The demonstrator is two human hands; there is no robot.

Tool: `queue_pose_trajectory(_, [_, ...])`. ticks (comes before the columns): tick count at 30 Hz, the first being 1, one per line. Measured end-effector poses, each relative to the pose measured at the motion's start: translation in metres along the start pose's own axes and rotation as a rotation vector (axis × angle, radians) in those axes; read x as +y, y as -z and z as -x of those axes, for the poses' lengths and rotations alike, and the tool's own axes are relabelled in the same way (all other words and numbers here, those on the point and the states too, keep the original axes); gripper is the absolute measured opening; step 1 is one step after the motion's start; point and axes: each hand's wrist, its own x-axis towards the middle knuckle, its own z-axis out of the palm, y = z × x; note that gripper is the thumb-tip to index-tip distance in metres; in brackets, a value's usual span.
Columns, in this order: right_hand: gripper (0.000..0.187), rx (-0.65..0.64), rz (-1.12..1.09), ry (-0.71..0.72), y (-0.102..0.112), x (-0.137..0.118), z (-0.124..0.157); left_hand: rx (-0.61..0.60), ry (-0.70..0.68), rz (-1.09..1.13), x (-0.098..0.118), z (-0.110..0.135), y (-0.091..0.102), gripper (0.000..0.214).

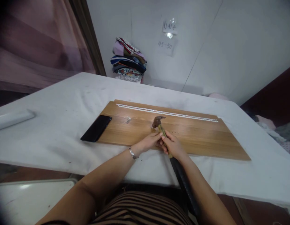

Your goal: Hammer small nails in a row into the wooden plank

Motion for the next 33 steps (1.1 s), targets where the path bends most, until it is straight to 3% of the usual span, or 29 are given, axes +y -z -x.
queue_pose_trajectory(33, [0.034, 0.001, 0.027, -0.012, -0.0003, -0.0006, -0.0003, 0.012, 0.006, 0.007, 0.0000, -0.0007, -0.0004, 0.053])
